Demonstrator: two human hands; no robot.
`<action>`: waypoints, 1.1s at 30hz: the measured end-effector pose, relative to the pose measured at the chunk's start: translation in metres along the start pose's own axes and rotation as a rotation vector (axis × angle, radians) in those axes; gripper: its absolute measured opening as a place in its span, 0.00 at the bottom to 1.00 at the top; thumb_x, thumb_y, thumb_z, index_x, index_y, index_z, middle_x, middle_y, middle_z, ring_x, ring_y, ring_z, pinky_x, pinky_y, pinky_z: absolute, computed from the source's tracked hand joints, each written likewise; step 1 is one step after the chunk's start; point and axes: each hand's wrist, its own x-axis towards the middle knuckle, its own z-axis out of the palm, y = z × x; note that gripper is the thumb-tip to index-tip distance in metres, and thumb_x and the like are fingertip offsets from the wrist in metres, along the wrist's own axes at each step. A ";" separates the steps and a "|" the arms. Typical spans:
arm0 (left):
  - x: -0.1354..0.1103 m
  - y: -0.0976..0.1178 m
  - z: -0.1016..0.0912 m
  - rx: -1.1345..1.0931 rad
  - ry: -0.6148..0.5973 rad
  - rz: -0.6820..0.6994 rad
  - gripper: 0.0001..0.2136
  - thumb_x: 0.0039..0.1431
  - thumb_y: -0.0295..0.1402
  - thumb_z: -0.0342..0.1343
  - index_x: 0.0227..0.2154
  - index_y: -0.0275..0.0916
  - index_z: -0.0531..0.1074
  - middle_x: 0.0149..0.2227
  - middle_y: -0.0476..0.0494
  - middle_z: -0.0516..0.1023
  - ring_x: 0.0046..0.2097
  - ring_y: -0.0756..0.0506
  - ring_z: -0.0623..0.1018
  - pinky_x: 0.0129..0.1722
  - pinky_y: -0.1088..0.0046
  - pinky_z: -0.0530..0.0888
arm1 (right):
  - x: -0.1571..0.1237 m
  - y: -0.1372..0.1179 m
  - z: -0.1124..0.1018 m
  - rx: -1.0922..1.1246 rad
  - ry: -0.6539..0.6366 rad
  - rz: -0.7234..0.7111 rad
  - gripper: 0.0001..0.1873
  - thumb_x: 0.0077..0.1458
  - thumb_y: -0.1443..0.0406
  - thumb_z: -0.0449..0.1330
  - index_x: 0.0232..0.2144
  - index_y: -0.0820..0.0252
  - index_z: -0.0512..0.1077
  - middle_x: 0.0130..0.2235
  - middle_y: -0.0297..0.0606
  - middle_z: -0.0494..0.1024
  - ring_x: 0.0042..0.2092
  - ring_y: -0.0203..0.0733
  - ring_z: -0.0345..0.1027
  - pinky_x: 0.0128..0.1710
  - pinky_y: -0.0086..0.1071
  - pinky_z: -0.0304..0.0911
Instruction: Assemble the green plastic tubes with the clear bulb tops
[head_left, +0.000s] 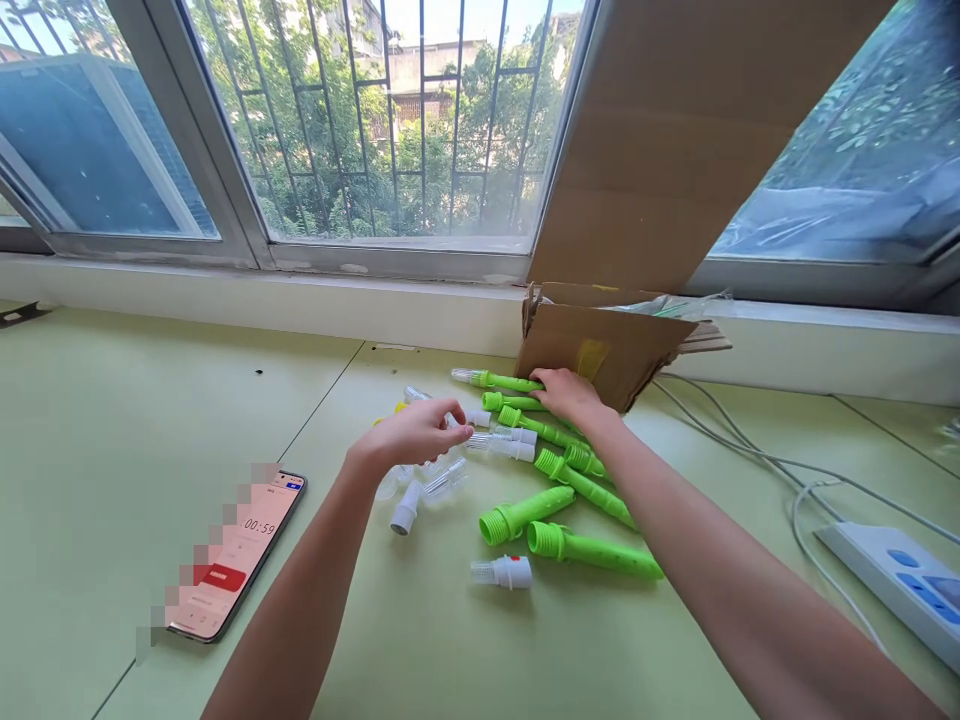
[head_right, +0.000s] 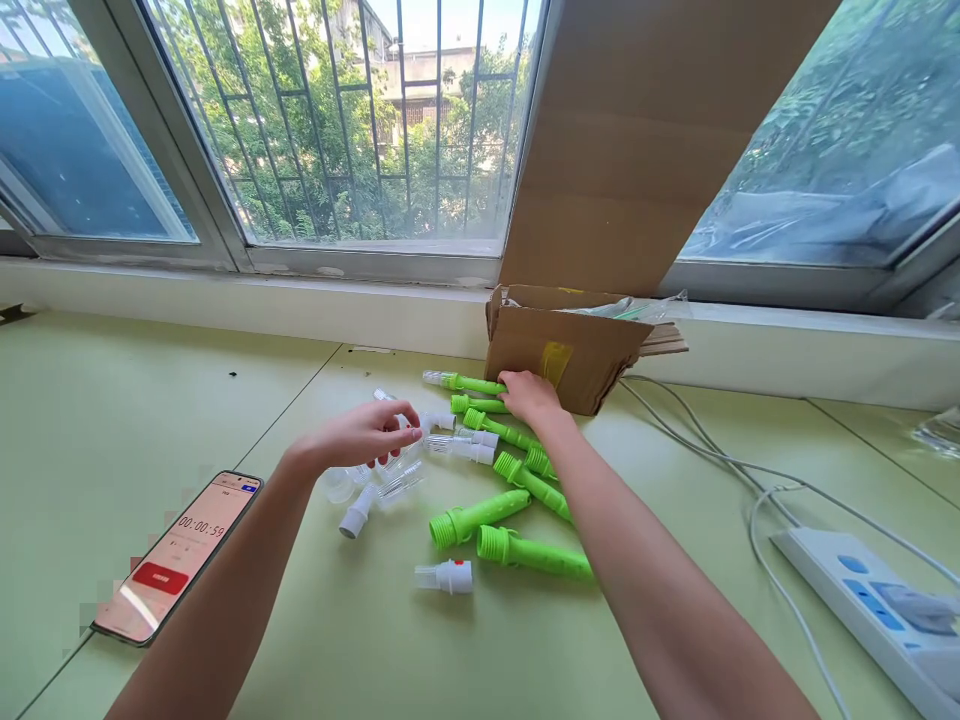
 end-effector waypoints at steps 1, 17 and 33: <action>0.000 0.000 0.000 0.002 0.000 0.000 0.21 0.54 0.53 0.46 0.41 0.43 0.67 0.29 0.49 0.73 0.29 0.50 0.73 0.23 0.77 0.68 | 0.001 -0.002 -0.001 -0.054 -0.015 -0.008 0.16 0.50 0.63 0.61 0.44 0.56 0.74 0.45 0.48 0.77 0.46 0.54 0.69 0.40 0.38 0.60; 0.000 -0.003 -0.004 0.024 0.034 -0.001 0.21 0.54 0.54 0.46 0.41 0.42 0.67 0.29 0.49 0.72 0.28 0.49 0.73 0.22 0.77 0.67 | 0.001 -0.024 -0.005 -0.370 -0.104 -0.063 0.13 0.54 0.67 0.57 0.43 0.58 0.75 0.44 0.48 0.76 0.45 0.50 0.69 0.39 0.37 0.60; 0.003 -0.019 -0.014 0.021 0.133 -0.038 0.18 0.55 0.49 0.47 0.39 0.41 0.68 0.29 0.46 0.73 0.28 0.48 0.73 0.20 0.77 0.67 | -0.103 -0.043 -0.004 -0.203 0.286 -0.160 0.17 0.62 0.60 0.45 0.43 0.56 0.72 0.40 0.39 0.75 0.37 0.40 0.69 0.31 0.30 0.54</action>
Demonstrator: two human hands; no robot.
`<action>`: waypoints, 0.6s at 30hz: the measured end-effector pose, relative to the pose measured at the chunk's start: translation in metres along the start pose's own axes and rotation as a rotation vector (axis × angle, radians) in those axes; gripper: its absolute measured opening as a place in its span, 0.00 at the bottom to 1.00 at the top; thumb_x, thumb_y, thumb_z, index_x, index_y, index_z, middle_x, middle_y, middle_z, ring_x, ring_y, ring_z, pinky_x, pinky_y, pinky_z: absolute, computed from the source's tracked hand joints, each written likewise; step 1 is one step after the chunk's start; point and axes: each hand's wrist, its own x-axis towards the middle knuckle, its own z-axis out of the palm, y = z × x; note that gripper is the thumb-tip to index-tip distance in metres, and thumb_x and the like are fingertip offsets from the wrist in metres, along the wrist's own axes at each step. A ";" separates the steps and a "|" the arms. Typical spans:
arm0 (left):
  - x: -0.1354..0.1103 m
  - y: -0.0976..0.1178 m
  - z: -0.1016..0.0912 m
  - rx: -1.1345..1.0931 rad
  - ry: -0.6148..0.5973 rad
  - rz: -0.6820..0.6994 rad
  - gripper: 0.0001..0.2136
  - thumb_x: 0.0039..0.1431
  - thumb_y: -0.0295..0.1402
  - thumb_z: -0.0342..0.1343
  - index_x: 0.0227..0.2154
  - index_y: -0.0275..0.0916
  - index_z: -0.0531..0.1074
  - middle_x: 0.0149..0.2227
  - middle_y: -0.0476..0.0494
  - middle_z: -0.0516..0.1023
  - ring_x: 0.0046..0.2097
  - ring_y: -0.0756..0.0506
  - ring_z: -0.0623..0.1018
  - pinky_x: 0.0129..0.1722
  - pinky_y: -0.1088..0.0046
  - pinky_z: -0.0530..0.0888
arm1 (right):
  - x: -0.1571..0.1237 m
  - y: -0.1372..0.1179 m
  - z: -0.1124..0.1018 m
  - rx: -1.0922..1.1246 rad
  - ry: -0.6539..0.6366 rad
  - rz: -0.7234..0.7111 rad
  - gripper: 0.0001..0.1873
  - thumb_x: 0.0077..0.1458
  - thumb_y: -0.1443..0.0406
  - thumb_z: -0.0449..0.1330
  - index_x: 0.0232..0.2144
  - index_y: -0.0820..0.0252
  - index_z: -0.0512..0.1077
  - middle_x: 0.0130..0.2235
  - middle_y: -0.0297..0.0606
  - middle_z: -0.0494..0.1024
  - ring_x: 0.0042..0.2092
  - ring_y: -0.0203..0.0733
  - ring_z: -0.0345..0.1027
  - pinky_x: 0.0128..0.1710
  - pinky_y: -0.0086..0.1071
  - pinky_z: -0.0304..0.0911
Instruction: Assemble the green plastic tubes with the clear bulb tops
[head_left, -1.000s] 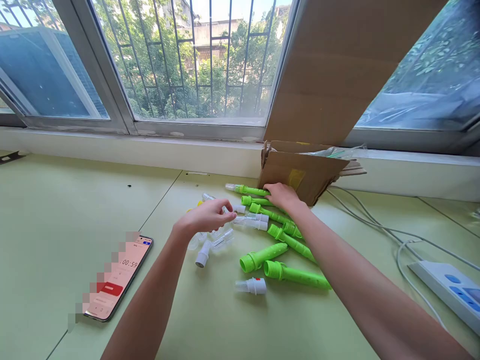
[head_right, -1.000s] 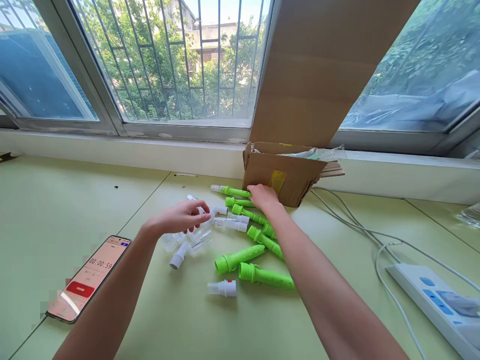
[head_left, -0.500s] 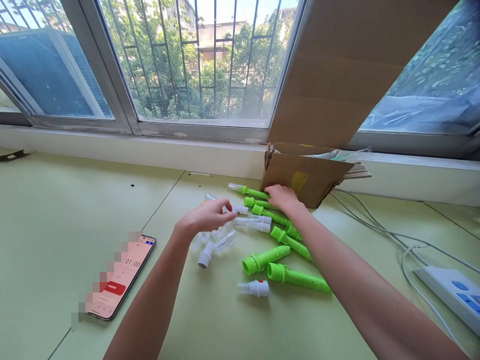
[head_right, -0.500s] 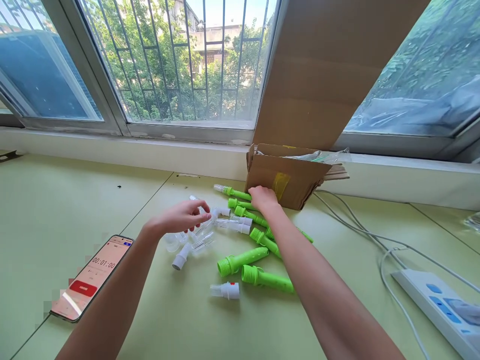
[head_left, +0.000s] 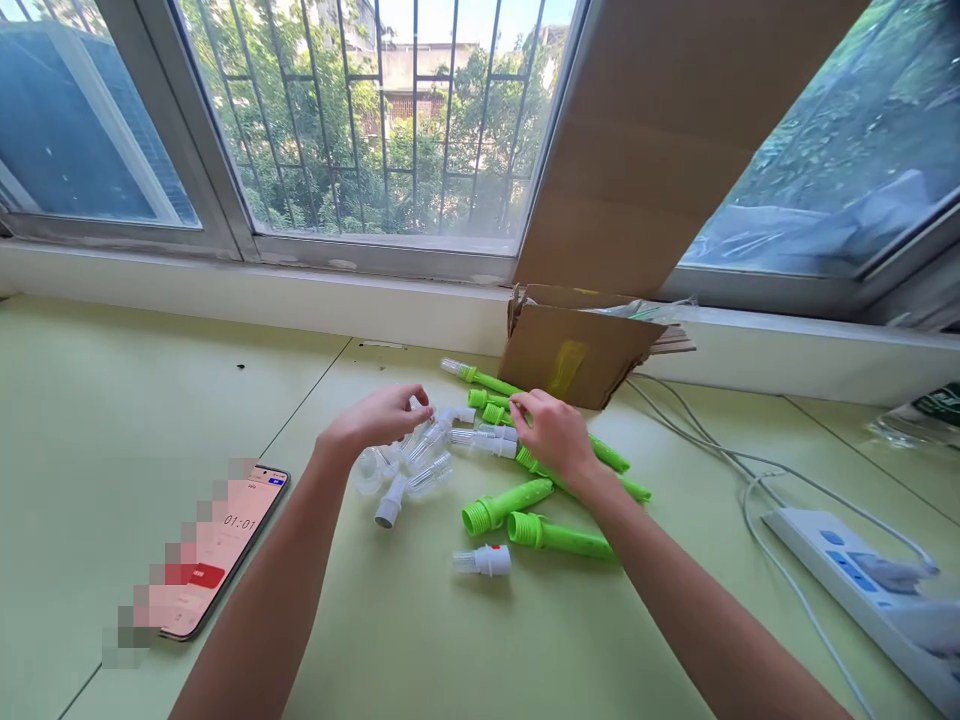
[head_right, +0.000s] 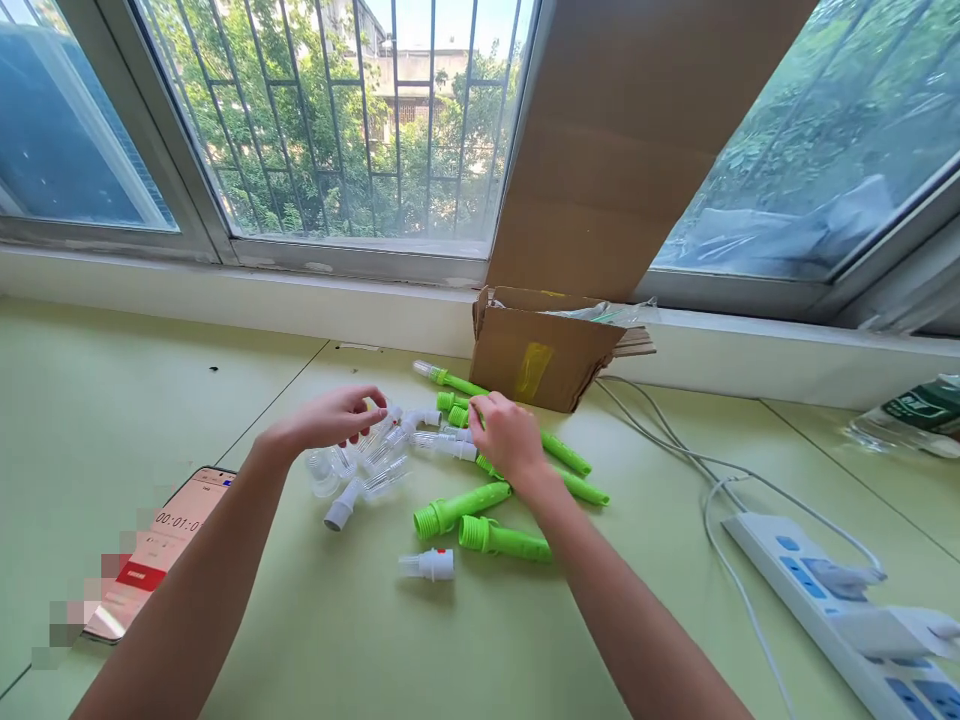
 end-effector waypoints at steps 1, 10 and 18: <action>0.000 -0.001 -0.002 -0.016 0.027 0.014 0.17 0.55 0.48 0.47 0.39 0.41 0.68 0.29 0.46 0.73 0.28 0.49 0.73 0.20 0.77 0.67 | -0.014 -0.004 -0.002 0.039 0.070 -0.045 0.16 0.62 0.61 0.46 0.40 0.57 0.73 0.38 0.39 0.75 0.35 0.39 0.68 0.30 0.30 0.53; -0.001 -0.011 -0.017 0.003 0.269 0.118 0.10 0.51 0.41 0.54 0.28 0.38 0.70 0.25 0.47 0.73 0.24 0.51 0.70 0.21 0.77 0.64 | -0.126 -0.032 -0.004 0.304 0.260 -0.496 0.09 0.59 0.69 0.51 0.31 0.61 0.70 0.24 0.34 0.67 0.25 0.35 0.57 0.26 0.31 0.48; 0.010 -0.029 -0.014 0.189 0.311 -0.054 0.12 0.52 0.44 0.52 0.27 0.39 0.71 0.25 0.47 0.74 0.25 0.49 0.71 0.23 0.75 0.63 | -0.143 -0.031 0.010 0.376 0.304 -0.519 0.06 0.57 0.71 0.52 0.34 0.61 0.69 0.26 0.36 0.69 0.26 0.36 0.58 0.26 0.32 0.49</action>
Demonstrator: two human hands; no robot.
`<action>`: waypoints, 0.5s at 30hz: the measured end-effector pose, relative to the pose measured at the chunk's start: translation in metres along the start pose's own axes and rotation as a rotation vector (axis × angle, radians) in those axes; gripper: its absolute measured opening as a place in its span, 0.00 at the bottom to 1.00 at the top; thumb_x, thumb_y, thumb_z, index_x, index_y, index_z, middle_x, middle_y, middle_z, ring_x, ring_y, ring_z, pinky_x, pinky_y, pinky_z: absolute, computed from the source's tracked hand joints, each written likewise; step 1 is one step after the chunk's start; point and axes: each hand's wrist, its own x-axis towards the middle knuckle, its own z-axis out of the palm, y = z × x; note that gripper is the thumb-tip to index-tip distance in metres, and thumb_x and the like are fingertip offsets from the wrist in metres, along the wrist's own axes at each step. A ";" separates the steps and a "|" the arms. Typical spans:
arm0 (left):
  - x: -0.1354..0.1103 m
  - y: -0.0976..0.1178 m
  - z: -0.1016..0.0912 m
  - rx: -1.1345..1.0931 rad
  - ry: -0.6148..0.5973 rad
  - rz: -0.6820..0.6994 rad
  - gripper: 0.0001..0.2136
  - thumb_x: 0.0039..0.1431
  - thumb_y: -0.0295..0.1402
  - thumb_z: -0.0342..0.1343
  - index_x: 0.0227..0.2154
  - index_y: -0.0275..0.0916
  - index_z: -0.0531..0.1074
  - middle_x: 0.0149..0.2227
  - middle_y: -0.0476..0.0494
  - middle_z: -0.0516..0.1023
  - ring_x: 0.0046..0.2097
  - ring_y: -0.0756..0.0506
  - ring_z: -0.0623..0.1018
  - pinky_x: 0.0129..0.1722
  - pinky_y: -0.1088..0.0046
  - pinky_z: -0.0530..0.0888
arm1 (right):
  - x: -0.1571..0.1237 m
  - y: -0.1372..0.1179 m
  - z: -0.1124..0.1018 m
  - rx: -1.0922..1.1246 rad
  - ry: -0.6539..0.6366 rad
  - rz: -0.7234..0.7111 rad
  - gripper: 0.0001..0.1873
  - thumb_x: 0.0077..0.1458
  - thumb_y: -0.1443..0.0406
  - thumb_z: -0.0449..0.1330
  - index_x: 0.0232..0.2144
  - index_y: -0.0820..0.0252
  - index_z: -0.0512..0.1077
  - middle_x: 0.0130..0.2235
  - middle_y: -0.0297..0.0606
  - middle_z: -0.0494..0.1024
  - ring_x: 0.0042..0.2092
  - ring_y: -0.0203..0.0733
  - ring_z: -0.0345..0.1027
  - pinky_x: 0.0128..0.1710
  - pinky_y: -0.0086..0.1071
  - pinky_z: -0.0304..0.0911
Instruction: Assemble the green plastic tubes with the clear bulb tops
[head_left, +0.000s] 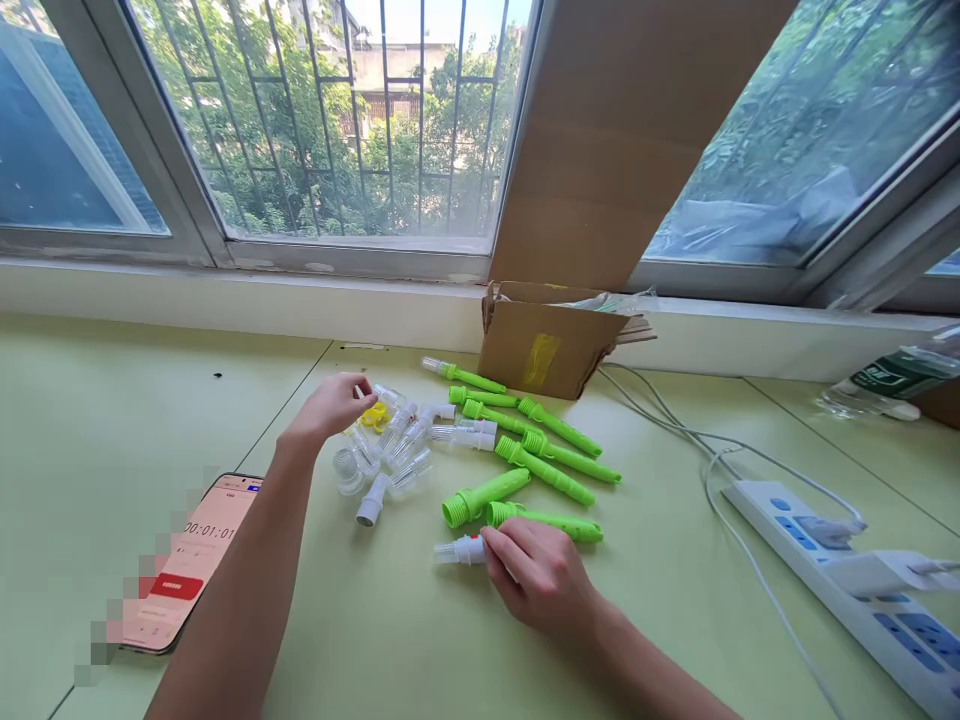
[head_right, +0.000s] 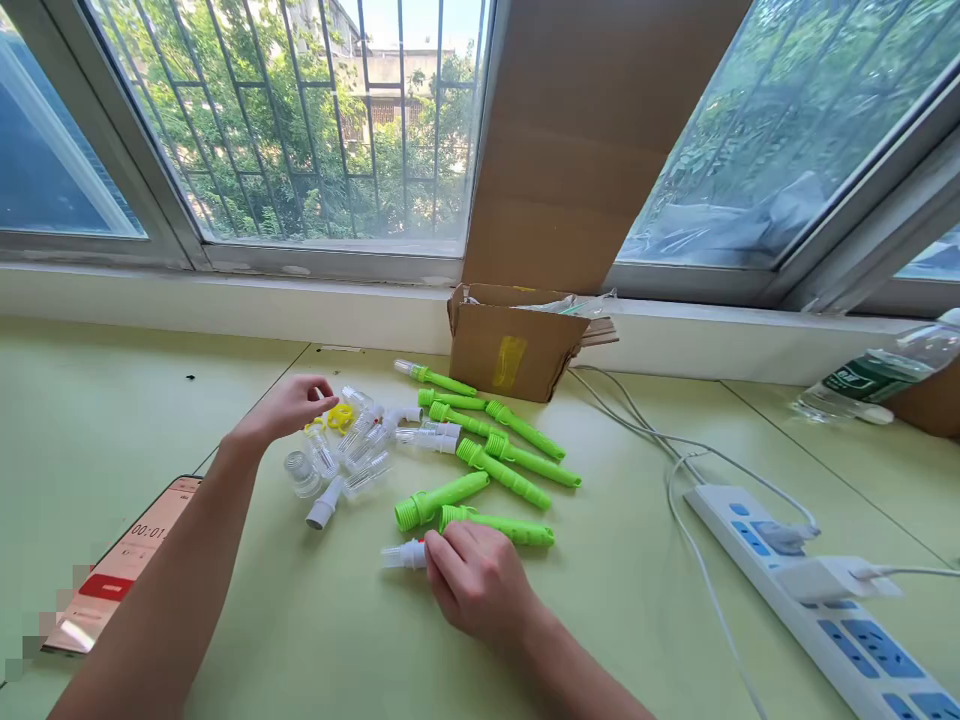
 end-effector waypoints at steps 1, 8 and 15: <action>0.002 -0.003 0.002 0.030 -0.007 -0.021 0.12 0.52 0.44 0.52 0.28 0.40 0.71 0.26 0.46 0.74 0.26 0.49 0.71 0.23 0.75 0.63 | 0.000 0.000 0.000 0.000 -0.002 0.001 0.06 0.57 0.71 0.52 0.34 0.61 0.68 0.26 0.36 0.69 0.26 0.36 0.58 0.26 0.32 0.49; 0.012 -0.019 0.013 0.164 0.004 -0.142 0.14 0.51 0.45 0.53 0.34 0.41 0.71 0.33 0.43 0.76 0.32 0.45 0.74 0.25 0.73 0.62 | -0.002 0.000 -0.001 0.002 0.009 0.016 0.05 0.56 0.72 0.53 0.35 0.61 0.68 0.26 0.36 0.69 0.26 0.36 0.57 0.25 0.32 0.49; 0.014 -0.026 0.016 0.131 -0.029 -0.216 0.11 0.49 0.42 0.57 0.32 0.41 0.73 0.32 0.43 0.77 0.32 0.46 0.75 0.25 0.74 0.61 | 0.000 0.001 -0.002 -0.048 0.013 0.030 0.06 0.56 0.70 0.52 0.33 0.60 0.69 0.27 0.37 0.71 0.27 0.36 0.60 0.27 0.31 0.52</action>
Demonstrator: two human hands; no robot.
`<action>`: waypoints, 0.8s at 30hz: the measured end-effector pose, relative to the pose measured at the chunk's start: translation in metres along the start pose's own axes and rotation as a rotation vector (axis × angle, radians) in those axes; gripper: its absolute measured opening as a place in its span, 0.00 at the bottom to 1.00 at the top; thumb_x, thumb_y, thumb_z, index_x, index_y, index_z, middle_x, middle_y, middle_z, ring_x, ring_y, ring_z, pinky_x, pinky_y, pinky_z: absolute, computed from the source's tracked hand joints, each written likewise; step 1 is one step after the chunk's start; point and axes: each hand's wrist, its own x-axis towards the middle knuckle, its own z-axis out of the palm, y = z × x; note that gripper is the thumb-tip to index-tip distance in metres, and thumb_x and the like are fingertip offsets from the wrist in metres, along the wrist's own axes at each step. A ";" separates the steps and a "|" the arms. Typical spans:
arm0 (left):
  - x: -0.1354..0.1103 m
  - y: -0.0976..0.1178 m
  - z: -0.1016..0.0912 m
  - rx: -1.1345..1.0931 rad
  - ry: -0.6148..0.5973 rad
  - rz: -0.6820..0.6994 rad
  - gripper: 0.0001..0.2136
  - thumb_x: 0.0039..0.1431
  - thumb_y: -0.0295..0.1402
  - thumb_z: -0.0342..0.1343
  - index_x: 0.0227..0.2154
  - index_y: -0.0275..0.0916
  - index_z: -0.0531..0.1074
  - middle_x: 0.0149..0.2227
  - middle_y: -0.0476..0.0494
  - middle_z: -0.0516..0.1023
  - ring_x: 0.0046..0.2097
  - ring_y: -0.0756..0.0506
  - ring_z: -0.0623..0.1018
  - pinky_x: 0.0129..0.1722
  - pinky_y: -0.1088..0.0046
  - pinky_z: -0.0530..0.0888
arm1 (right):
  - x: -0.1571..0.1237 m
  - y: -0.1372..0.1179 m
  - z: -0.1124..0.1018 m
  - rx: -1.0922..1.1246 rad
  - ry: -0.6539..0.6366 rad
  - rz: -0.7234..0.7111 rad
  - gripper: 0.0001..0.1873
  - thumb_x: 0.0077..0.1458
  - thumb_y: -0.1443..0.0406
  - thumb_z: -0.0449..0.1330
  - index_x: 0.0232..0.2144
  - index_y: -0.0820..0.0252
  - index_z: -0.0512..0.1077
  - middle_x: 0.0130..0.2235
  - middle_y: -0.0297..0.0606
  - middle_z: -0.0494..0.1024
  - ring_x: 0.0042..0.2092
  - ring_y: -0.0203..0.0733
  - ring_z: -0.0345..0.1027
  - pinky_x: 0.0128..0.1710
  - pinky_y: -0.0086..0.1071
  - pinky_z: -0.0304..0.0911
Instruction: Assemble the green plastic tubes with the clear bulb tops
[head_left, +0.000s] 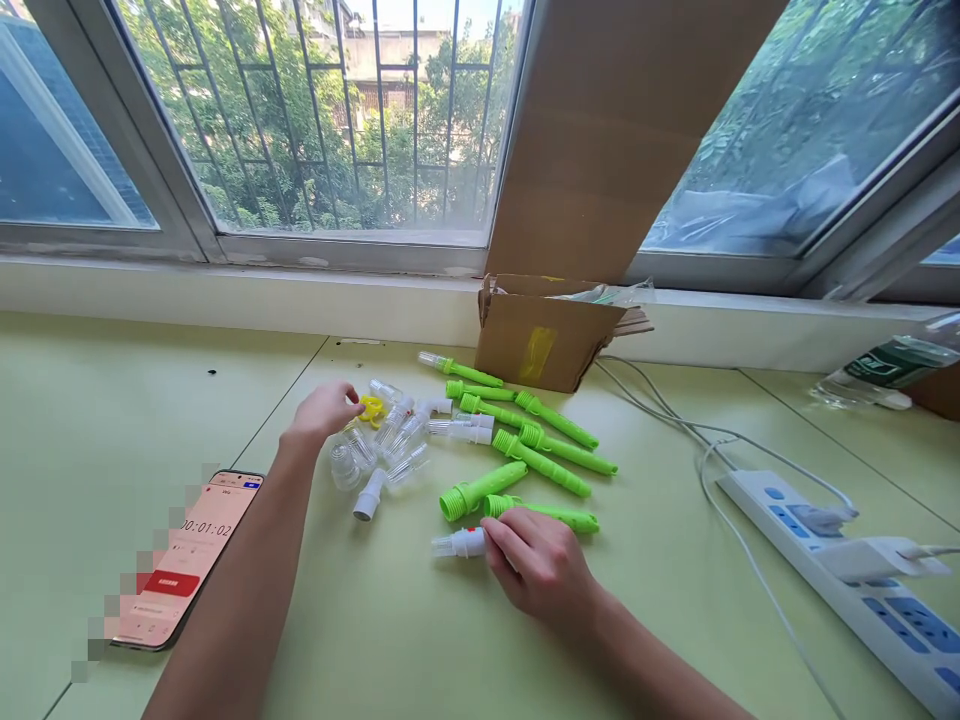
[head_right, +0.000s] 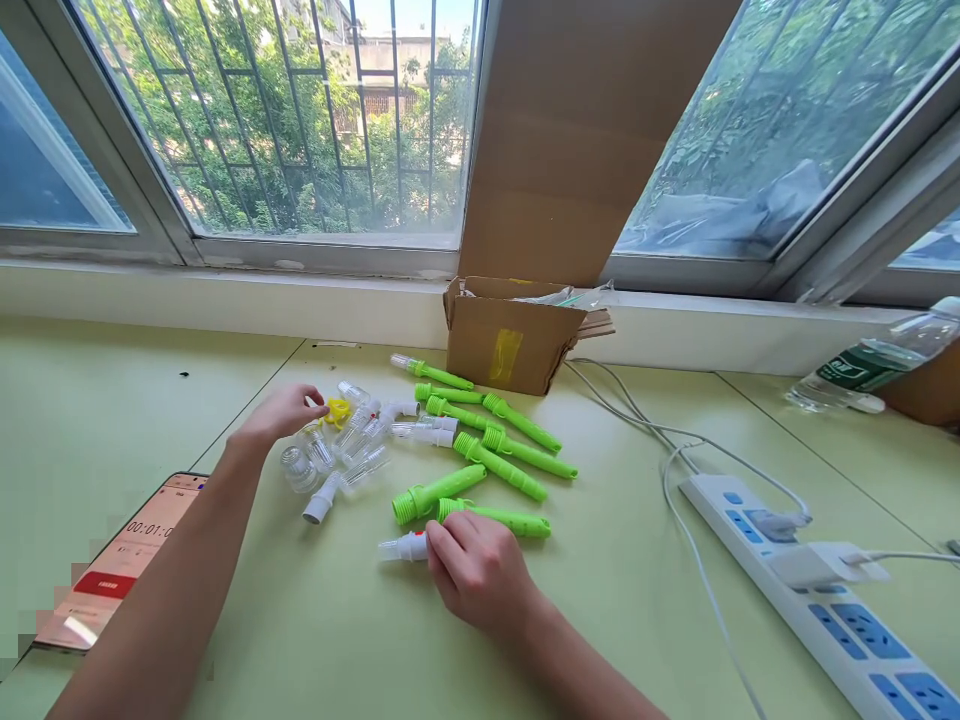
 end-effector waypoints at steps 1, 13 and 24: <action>0.000 0.000 0.001 -0.010 -0.012 -0.002 0.11 0.49 0.41 0.57 0.32 0.41 0.74 0.31 0.44 0.78 0.31 0.46 0.75 0.25 0.74 0.61 | 0.000 0.001 -0.001 -0.019 0.005 0.015 0.06 0.56 0.70 0.53 0.33 0.60 0.69 0.27 0.37 0.71 0.28 0.36 0.61 0.28 0.31 0.53; 0.006 -0.004 0.014 -0.088 -0.036 0.001 0.09 0.46 0.37 0.58 0.30 0.40 0.75 0.30 0.44 0.79 0.29 0.47 0.75 0.24 0.76 0.62 | 0.000 0.015 -0.004 -0.139 0.045 0.172 0.10 0.54 0.71 0.55 0.40 0.61 0.70 0.32 0.40 0.74 0.34 0.40 0.66 0.34 0.32 0.59; -0.003 0.000 -0.009 -0.229 -0.063 0.129 0.14 0.47 0.43 0.56 0.30 0.38 0.75 0.29 0.43 0.77 0.28 0.48 0.73 0.23 0.76 0.65 | 0.001 0.023 -0.006 -0.208 0.019 0.247 0.09 0.54 0.68 0.54 0.37 0.60 0.71 0.33 0.40 0.73 0.36 0.42 0.66 0.35 0.34 0.59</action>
